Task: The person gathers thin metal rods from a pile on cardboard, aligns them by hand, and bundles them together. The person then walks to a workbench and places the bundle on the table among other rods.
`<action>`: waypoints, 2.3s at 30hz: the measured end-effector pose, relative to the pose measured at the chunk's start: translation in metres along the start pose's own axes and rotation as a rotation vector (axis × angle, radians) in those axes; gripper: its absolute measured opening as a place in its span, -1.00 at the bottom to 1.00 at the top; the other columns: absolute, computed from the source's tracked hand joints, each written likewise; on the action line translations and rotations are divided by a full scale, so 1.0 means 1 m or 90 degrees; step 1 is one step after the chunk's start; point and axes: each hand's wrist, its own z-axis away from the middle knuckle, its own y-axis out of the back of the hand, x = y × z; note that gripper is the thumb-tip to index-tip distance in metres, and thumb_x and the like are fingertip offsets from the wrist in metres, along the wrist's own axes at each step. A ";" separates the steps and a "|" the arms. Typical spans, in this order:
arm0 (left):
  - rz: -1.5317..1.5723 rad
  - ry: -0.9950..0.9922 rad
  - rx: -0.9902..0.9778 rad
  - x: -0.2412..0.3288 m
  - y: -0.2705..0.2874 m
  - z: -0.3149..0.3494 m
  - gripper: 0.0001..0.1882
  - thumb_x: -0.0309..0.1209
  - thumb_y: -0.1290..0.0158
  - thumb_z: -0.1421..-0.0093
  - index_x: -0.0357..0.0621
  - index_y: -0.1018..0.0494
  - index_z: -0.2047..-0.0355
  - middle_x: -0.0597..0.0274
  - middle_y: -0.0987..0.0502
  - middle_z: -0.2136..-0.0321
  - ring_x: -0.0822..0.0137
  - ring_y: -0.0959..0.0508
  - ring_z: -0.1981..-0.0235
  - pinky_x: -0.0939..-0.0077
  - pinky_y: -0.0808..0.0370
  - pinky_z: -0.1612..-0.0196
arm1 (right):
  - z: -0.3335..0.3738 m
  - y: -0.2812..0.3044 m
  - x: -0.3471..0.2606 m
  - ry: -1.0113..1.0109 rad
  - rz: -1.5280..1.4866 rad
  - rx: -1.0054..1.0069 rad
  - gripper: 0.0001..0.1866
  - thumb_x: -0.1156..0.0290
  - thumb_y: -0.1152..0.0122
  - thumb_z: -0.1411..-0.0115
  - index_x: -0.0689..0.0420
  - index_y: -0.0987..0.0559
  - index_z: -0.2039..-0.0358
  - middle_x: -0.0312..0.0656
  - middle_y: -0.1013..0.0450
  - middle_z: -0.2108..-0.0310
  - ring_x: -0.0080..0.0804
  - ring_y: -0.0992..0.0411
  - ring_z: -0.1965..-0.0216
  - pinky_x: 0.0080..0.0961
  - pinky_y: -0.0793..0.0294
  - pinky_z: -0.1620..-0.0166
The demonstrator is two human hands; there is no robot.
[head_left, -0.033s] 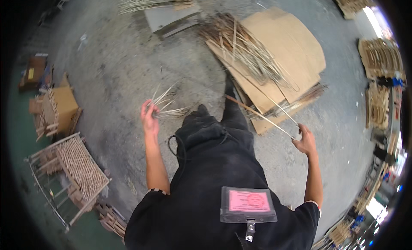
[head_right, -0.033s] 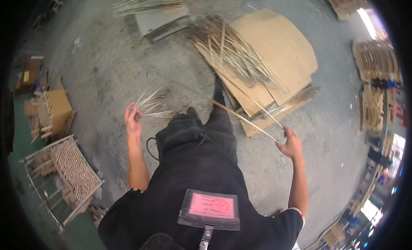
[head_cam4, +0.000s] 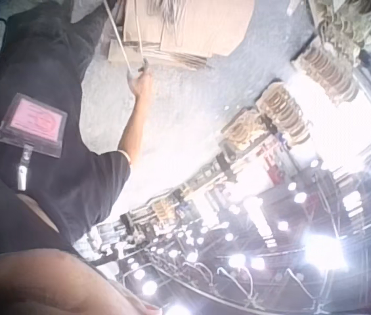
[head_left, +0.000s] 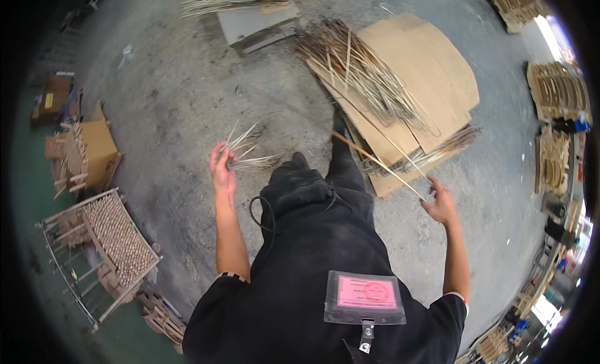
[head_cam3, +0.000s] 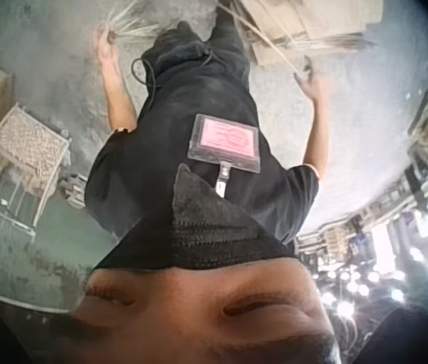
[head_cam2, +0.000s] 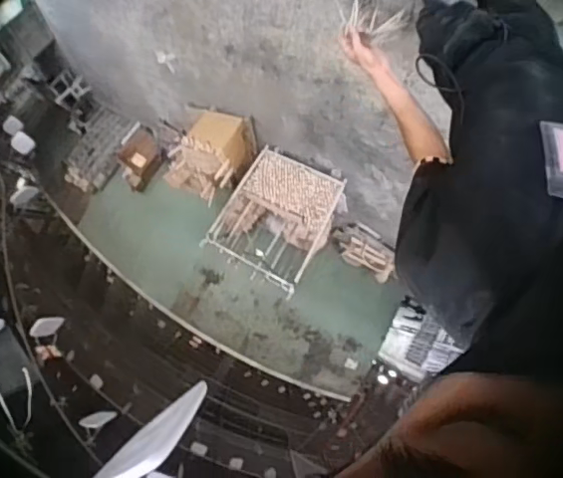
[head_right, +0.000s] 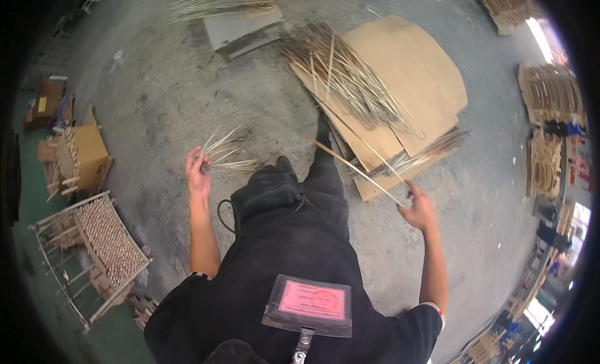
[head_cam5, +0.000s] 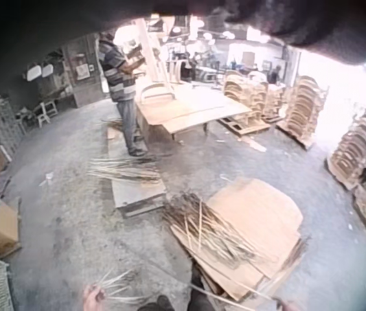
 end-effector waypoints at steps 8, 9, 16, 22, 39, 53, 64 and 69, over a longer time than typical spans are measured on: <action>-0.012 -0.041 0.071 0.008 0.003 0.003 -0.75 -0.53 -0.06 -0.36 -0.24 -0.50 -0.04 0.32 -0.45 0.44 0.44 -0.42 0.40 0.52 -0.39 0.28 | -0.132 0.007 -0.192 0.080 -0.184 -0.218 -0.35 0.27 -0.39 -0.02 0.14 -0.42 -0.13 0.00 -0.49 0.17 -0.20 -0.49 0.10 -0.35 -0.46 0.06; -0.015 -0.047 0.097 0.011 0.008 0.004 -0.74 -0.53 -0.06 -0.36 -0.25 -0.50 -0.04 0.32 -0.45 0.45 0.45 -0.42 0.40 0.52 -0.39 0.29 | -0.145 0.016 -0.209 0.130 -0.125 -0.218 -0.36 0.20 -0.44 -0.03 0.07 -0.44 -0.11 0.00 -0.46 0.14 -0.25 -0.48 0.09 -0.44 -0.46 0.06; -0.037 -0.121 0.148 0.009 0.039 0.020 -0.76 -0.52 -0.06 -0.37 -0.26 -0.52 -0.02 0.35 -0.44 0.49 0.48 -0.40 0.43 0.54 -0.35 0.31 | -0.208 -0.019 -0.339 0.084 -0.443 -0.376 -0.49 0.43 -0.26 -0.22 0.12 -0.38 -0.18 -0.32 -0.29 0.42 -0.57 -0.25 0.45 -0.58 -0.27 0.47; -0.025 -0.148 0.133 -0.002 0.019 0.022 -0.72 -0.44 -0.03 -0.41 -0.32 -0.51 -0.05 0.32 -0.49 0.43 0.44 -0.47 0.37 0.54 -0.41 0.21 | -0.228 -0.158 -0.464 0.075 -0.612 -0.476 -0.50 0.55 -0.03 -0.16 0.16 -0.42 -0.16 -0.25 -0.38 0.41 -0.43 -0.40 0.44 -0.40 -0.52 0.38; -0.020 -0.047 0.164 0.008 0.020 0.012 -0.62 -0.44 -0.15 -0.35 -0.14 -0.33 -0.12 0.15 -0.50 0.07 0.33 -0.47 0.03 0.39 -0.36 -0.10 | -0.225 -0.313 -0.528 0.264 -0.145 -0.412 -0.48 0.11 0.10 -0.37 0.23 -0.50 -0.13 0.22 -0.40 -0.20 0.13 -0.30 -0.28 -0.08 -0.28 -0.29; 0.023 0.045 0.247 0.021 0.000 0.007 -0.69 -0.41 -0.10 -0.37 -0.06 -0.36 -0.08 0.31 -0.39 0.29 0.32 -0.43 0.22 0.30 -0.33 -0.13 | -0.683 -0.233 -0.078 -0.278 -0.070 0.225 -0.53 0.08 -0.22 -0.18 0.23 -0.57 0.10 0.19 -0.56 0.16 0.17 -0.56 0.15 0.01 -0.54 0.03; 0.105 0.083 0.408 0.028 -0.014 0.009 -0.54 -0.47 -0.17 -0.29 0.10 -0.48 -0.21 0.37 -0.43 0.30 0.31 -0.44 0.13 0.25 -0.41 -0.13 | -0.735 -0.312 -0.048 -0.551 -0.160 -0.077 -0.50 0.01 -0.02 -0.35 0.23 -0.63 0.13 0.09 -0.59 0.05 0.02 -0.55 -0.06 -0.16 -0.49 -0.11; 0.025 0.131 0.352 0.031 -0.011 0.001 -0.56 -0.48 -0.21 -0.26 0.10 -0.45 -0.14 0.37 -0.44 0.31 0.33 -0.45 0.16 0.33 -0.38 -0.10 | -0.637 -0.256 -0.059 -0.459 -0.723 -0.066 -0.59 0.05 -0.02 -0.40 0.09 -0.59 -0.01 -0.16 -0.49 0.03 -0.23 -0.38 -0.04 -0.22 -0.40 -0.07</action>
